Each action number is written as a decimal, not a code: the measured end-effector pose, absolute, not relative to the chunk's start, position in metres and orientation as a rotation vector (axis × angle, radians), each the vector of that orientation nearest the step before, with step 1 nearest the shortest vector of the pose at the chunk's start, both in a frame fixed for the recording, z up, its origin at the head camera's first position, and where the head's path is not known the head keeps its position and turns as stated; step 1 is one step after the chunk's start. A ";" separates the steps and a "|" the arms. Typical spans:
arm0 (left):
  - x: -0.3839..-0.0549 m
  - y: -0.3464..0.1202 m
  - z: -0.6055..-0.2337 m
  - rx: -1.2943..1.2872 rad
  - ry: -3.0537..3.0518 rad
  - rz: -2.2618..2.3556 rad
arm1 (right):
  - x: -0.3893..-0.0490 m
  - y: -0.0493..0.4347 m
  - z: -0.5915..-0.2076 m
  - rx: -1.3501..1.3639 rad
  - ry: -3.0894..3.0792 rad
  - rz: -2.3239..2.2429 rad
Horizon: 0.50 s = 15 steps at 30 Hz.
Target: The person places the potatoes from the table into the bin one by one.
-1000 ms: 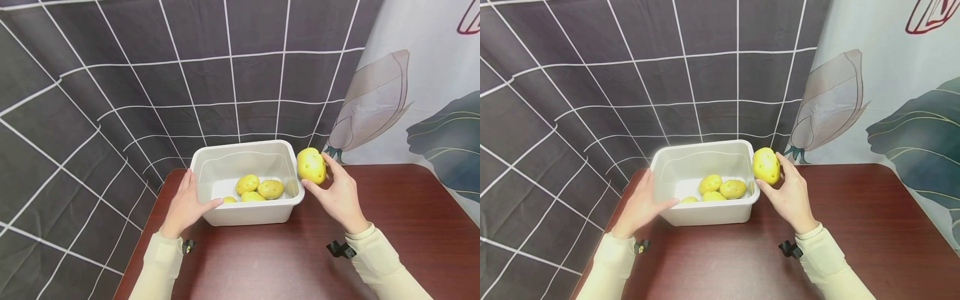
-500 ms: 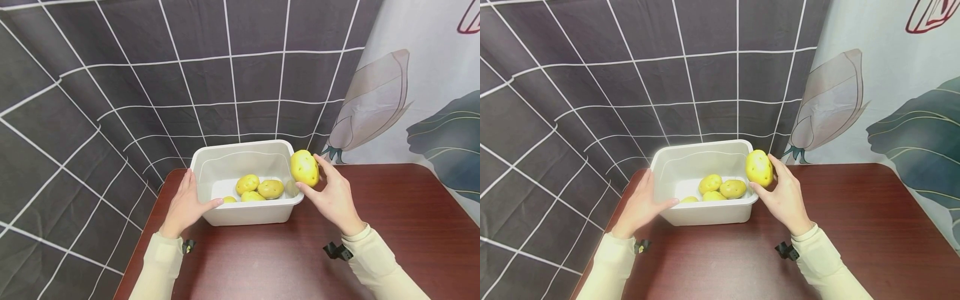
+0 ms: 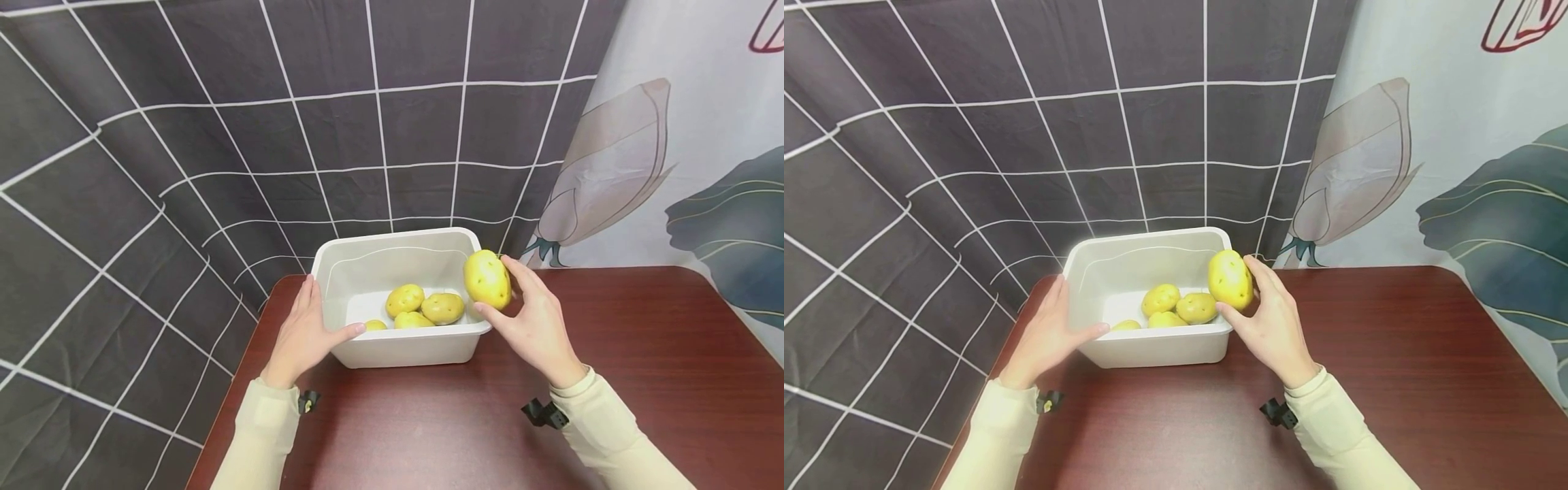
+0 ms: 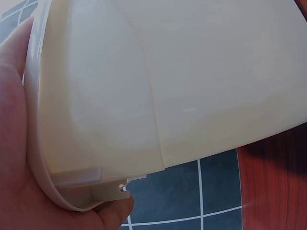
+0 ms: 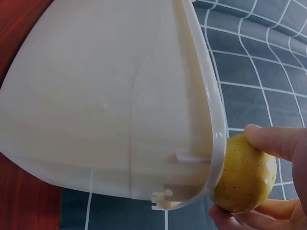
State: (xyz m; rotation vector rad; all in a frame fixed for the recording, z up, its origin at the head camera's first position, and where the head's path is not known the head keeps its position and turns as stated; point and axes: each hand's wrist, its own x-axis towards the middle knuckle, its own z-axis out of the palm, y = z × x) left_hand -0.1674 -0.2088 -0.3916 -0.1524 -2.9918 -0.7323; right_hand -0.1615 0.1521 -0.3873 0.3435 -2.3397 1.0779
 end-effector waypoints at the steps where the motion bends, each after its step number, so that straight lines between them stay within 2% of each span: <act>1: -0.167 -0.209 -0.392 -0.153 -2.992 -0.734 | -0.161 0.151 -0.388 0.347 -2.342 1.080; 15: -0.168 -0.209 -0.392 -0.156 -2.997 -0.724 | -0.162 0.145 -0.392 0.387 -2.365 1.072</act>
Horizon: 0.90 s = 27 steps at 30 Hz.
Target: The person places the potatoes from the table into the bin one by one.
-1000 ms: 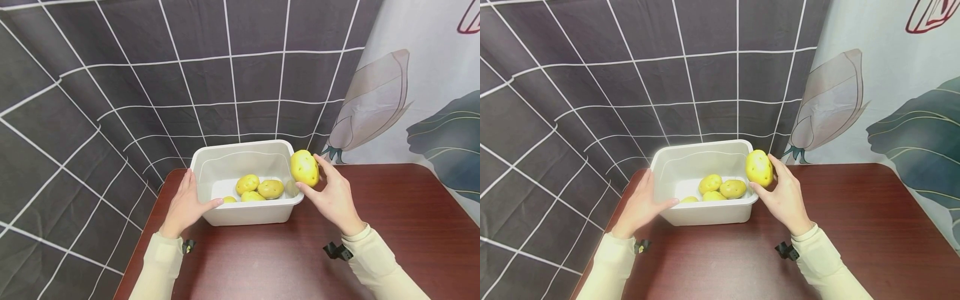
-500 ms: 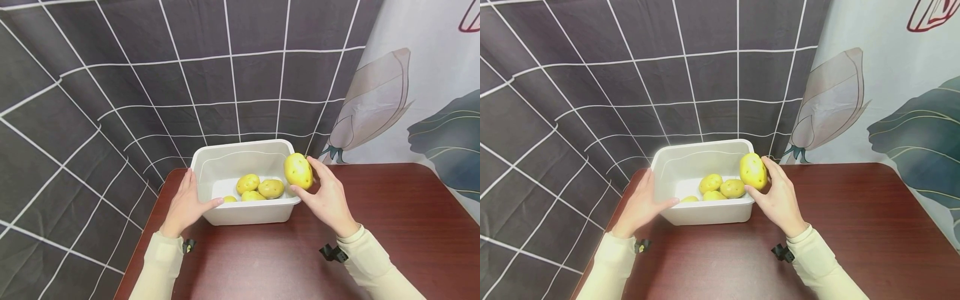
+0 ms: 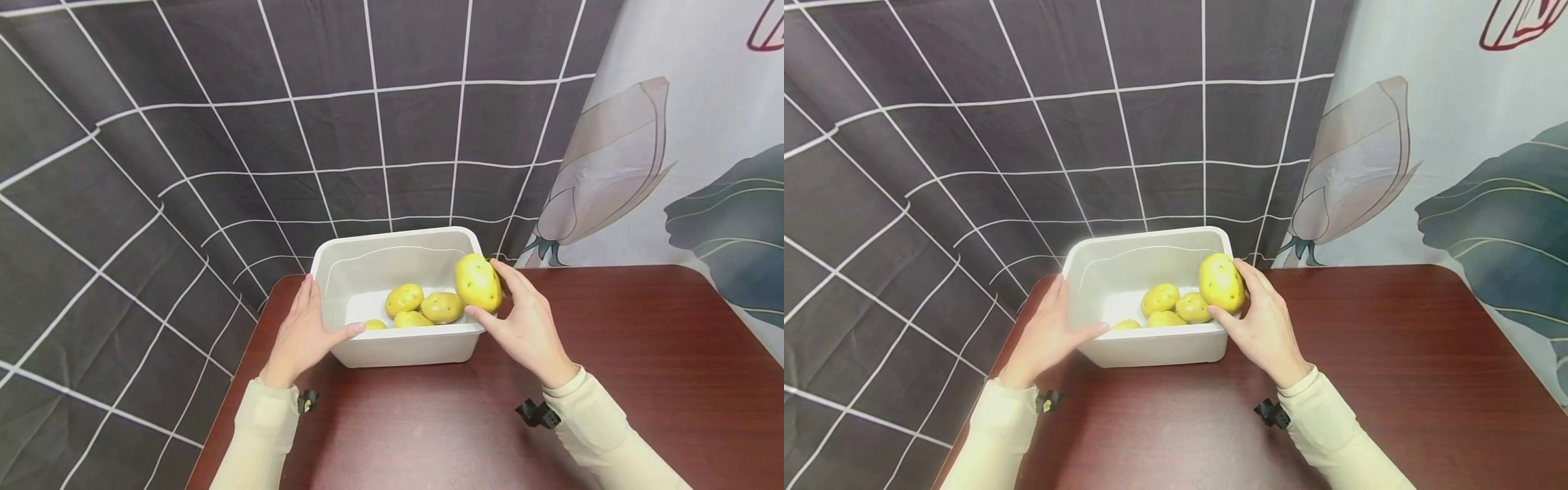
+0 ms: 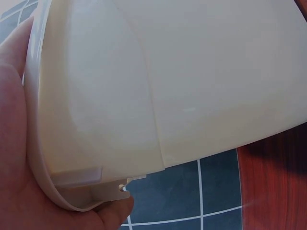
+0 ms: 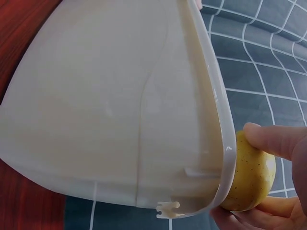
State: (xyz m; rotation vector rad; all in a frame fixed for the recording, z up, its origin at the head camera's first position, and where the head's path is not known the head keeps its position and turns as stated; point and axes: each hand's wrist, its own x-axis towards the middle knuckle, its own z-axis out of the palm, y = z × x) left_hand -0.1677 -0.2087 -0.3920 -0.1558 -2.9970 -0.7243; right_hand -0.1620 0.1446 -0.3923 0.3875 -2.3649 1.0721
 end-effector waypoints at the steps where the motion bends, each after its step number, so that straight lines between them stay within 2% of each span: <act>1: -0.168 -0.209 -0.392 -0.157 -2.997 -0.723 | -0.162 0.144 -0.393 0.392 -2.362 1.072; 27: -0.167 -0.208 -0.393 -0.144 -2.989 -0.725 | -0.164 0.134 -0.392 0.464 -2.428 1.100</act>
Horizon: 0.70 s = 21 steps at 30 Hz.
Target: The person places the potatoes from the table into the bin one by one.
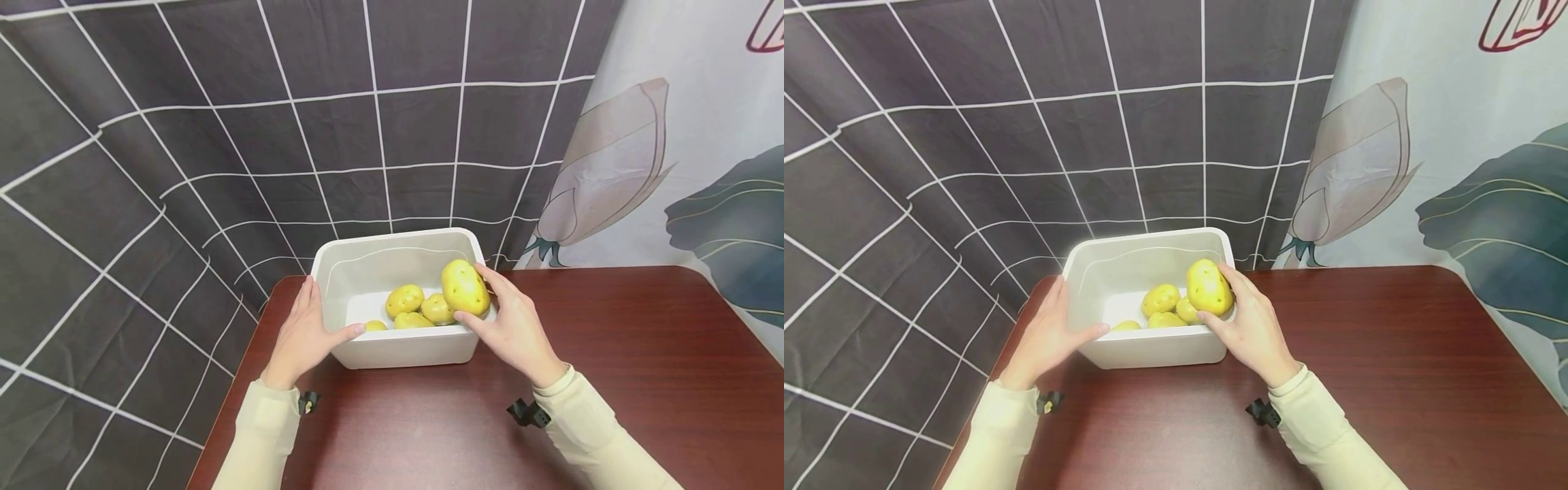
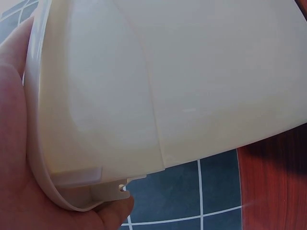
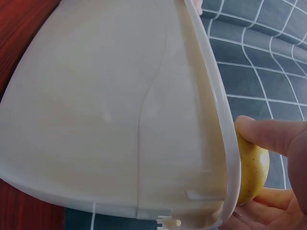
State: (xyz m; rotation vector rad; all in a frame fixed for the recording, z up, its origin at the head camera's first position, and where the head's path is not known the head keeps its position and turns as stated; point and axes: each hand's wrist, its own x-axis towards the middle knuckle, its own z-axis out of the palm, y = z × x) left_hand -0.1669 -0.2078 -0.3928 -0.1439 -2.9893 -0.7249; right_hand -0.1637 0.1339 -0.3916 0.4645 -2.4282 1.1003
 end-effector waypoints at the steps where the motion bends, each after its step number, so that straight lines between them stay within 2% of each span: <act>1: -0.167 -0.208 -0.393 -0.143 -2.989 -0.723 | -0.164 0.134 -0.392 0.469 -2.429 1.100; 21: -0.167 -0.208 -0.393 -0.128 -2.994 -0.723 | -0.165 0.131 -0.395 0.537 -2.420 1.086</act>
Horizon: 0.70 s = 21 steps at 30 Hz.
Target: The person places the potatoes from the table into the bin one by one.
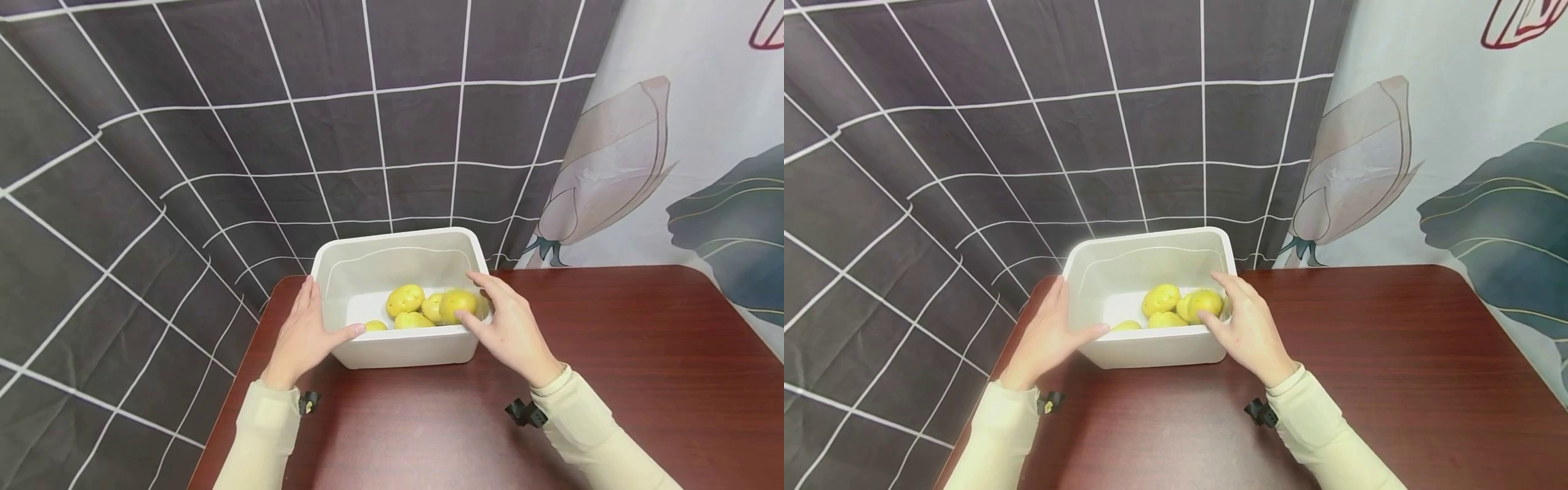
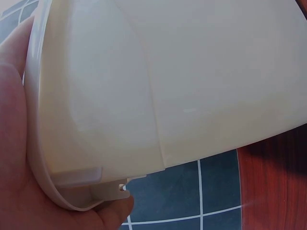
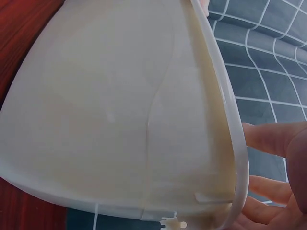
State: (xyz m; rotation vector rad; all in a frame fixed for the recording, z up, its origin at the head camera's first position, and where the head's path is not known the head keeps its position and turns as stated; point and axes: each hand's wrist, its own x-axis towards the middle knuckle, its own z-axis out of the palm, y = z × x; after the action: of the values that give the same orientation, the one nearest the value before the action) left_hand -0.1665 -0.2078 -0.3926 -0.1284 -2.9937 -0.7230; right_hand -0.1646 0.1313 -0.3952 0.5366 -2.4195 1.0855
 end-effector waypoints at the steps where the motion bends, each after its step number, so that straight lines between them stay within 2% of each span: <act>1: -0.167 -0.208 -0.392 -0.130 -2.993 -0.724 | -0.165 0.132 -0.395 0.535 -2.412 1.083; 21: -0.165 -0.207 -0.392 -0.148 -2.981 -0.748 | -0.162 0.154 -0.398 0.491 -2.362 1.042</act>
State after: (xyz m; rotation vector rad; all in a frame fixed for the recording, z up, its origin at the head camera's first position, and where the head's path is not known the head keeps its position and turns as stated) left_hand -0.1651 -0.2070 -0.3916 -0.1479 -2.9808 -0.7475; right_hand -0.1622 0.1539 -0.3982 0.4905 -2.3624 1.0415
